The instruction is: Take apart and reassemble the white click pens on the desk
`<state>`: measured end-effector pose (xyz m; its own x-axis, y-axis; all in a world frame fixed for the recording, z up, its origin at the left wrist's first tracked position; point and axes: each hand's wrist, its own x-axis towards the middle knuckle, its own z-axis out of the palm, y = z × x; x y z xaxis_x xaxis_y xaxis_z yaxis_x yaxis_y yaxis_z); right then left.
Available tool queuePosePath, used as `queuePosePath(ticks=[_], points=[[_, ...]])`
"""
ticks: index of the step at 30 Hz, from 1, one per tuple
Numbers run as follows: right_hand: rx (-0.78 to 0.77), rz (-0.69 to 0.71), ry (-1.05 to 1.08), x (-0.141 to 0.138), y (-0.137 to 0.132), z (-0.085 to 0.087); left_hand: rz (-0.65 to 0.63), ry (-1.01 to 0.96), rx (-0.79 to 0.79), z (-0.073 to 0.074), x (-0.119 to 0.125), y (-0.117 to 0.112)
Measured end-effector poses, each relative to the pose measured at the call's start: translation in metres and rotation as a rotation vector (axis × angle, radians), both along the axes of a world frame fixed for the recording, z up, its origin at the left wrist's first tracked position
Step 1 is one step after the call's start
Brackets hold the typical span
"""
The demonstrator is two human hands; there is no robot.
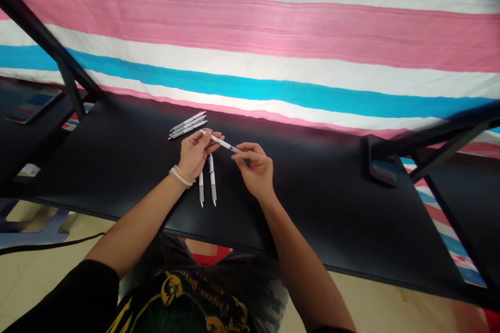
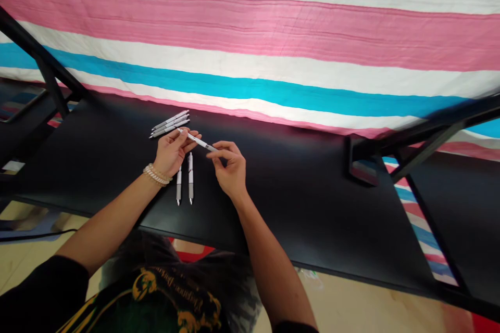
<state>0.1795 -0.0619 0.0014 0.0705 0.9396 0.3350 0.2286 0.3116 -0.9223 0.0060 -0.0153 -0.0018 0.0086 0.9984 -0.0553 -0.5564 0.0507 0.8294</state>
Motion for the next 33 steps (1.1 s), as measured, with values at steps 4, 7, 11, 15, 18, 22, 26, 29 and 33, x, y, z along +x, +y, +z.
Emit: queuePosePath(ticks=[4,7,11,15,18,22,26,29,33], points=[[0.023,-0.016,-0.093,0.000,0.000,-0.002,-0.005,0.003,0.010,0.000,0.001,-0.001],[0.042,-0.036,-0.241,-0.004,-0.002,-0.005,-0.031,0.003,0.016,0.001,0.004,-0.004],[0.141,-0.060,-0.527,-0.005,-0.004,-0.003,-0.049,0.005,0.000,0.002,0.003,-0.003],[0.212,-0.178,-0.526,0.004,-0.003,0.002,0.079,-0.064,-0.037,0.002,-0.011,0.008],[0.214,-0.215,-0.393,0.008,-0.002,0.005,0.141,-0.124,-0.066,0.001,-0.021,0.015],[0.220,-0.168,-0.356,0.004,-0.002,0.004,0.076,-0.130,-0.092,0.000,-0.016,0.011],[0.236,-0.132,-0.443,-0.002,-0.003,0.000,-0.024,-0.089,-0.089,-0.003,-0.001,0.001],[0.249,-0.155,-0.480,-0.001,-0.003,0.001,-0.026,-0.056,-0.097,-0.004,0.002,0.000],[0.255,-0.218,-0.449,0.005,-0.003,0.003,0.040,-0.068,-0.089,-0.002,-0.003,0.003]])
